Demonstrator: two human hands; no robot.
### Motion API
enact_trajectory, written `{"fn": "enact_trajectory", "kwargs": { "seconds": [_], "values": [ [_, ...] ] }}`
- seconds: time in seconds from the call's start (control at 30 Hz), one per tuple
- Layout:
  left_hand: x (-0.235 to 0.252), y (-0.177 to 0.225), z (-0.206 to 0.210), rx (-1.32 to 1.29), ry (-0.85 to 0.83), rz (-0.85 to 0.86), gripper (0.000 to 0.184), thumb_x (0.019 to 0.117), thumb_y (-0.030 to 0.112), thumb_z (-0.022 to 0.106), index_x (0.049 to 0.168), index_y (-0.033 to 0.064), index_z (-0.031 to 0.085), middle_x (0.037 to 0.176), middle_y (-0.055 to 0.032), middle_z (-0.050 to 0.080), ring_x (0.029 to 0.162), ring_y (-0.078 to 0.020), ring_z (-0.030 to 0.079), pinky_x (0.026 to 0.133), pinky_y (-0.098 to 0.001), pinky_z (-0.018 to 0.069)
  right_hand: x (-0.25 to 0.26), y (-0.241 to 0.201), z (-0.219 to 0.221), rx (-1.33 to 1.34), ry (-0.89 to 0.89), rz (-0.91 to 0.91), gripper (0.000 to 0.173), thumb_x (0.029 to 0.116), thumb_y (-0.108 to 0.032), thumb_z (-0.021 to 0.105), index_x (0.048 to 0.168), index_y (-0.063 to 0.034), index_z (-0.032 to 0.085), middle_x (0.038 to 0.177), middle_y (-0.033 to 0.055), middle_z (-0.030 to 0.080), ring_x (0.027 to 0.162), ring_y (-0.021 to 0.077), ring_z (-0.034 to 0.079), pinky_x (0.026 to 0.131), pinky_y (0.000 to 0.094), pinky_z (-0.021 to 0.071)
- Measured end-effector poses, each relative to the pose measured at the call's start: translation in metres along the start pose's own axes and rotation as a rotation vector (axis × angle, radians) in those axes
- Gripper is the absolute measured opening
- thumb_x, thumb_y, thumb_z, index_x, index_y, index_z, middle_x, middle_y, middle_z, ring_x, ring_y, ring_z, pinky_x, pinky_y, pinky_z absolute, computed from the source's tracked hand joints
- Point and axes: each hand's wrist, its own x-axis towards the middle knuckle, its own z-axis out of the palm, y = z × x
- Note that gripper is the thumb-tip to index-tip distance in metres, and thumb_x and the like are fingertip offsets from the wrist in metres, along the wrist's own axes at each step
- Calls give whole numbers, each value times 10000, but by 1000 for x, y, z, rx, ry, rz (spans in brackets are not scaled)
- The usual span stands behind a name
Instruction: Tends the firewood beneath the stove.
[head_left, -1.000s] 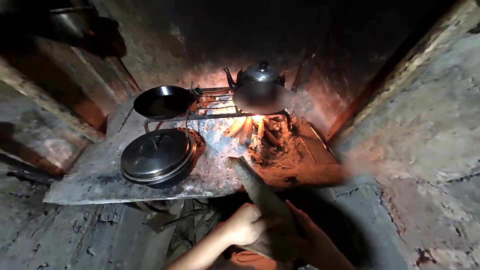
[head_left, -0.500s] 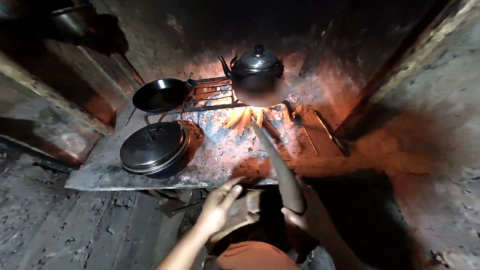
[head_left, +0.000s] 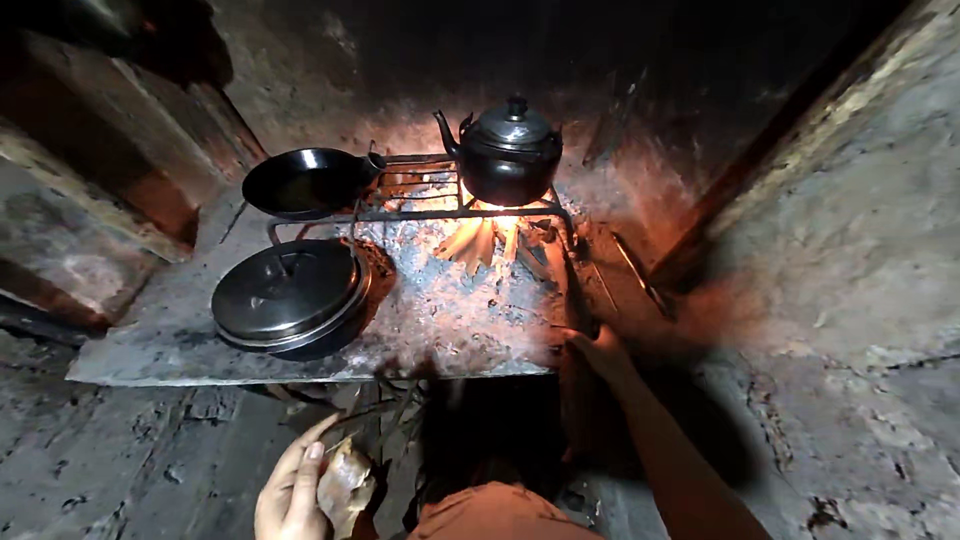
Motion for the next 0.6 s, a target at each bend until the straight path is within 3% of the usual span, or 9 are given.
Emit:
{"fn": "enact_trajectory", "kwargs": {
  "seconds": [0.07, 0.2, 0.3, 0.43, 0.6],
  "values": [
    [-4, -3, -11, -7, 44, 9, 364, 1058, 128, 362, 1238, 5, 654, 1094, 122, 721, 872, 66, 661, 806, -154, 565, 12, -13, 5, -50, 9, -25, 780, 915, -407, 760, 1462, 57, 454, 1321, 279, 612, 1214, 360, 615, 1062, 527, 482],
    [-12, -9, -36, 13, 127, 52, 363, 1057, 100, 339, 1250, 3, 632, 1110, 151, 708, 891, 77, 655, 823, -153, 560, 47, -18, 13, -143, 50, -87, 813, 883, -426, 789, 1448, 64, 469, 1316, 302, 606, 1222, 403, 606, 1065, 564, 467],
    [-18, -13, -50, 0, 165, 73, 369, 1069, 130, 342, 1256, 70, 654, 1168, 177, 710, 969, 73, 659, 878, -159, 551, 67, -22, 12, -136, 52, -126, 799, 883, -408, 794, 1449, 54, 469, 1301, 298, 613, 1203, 400, 613, 1052, 572, 473],
    [-25, -19, -60, 22, 169, 85, 371, 1085, 133, 339, 1265, 104, 662, 1210, 170, 707, 1033, 61, 656, 916, -174, 545, 95, -19, 7, -216, 53, -124, 868, 857, -502, 792, 1438, 66, 485, 1320, 306, 603, 1222, 422, 598, 1056, 594, 463],
    [-31, -19, -61, 107, 196, 54, 371, 1068, 92, 334, 1228, -42, 641, 1172, 79, 709, 1044, 35, 654, 964, -211, 539, 108, -29, 10, -252, 19, -106, 903, 882, -475, 788, 1501, 64, 411, 1412, 313, 547, 1307, 421, 553, 1116, 577, 424]
  ]
}}
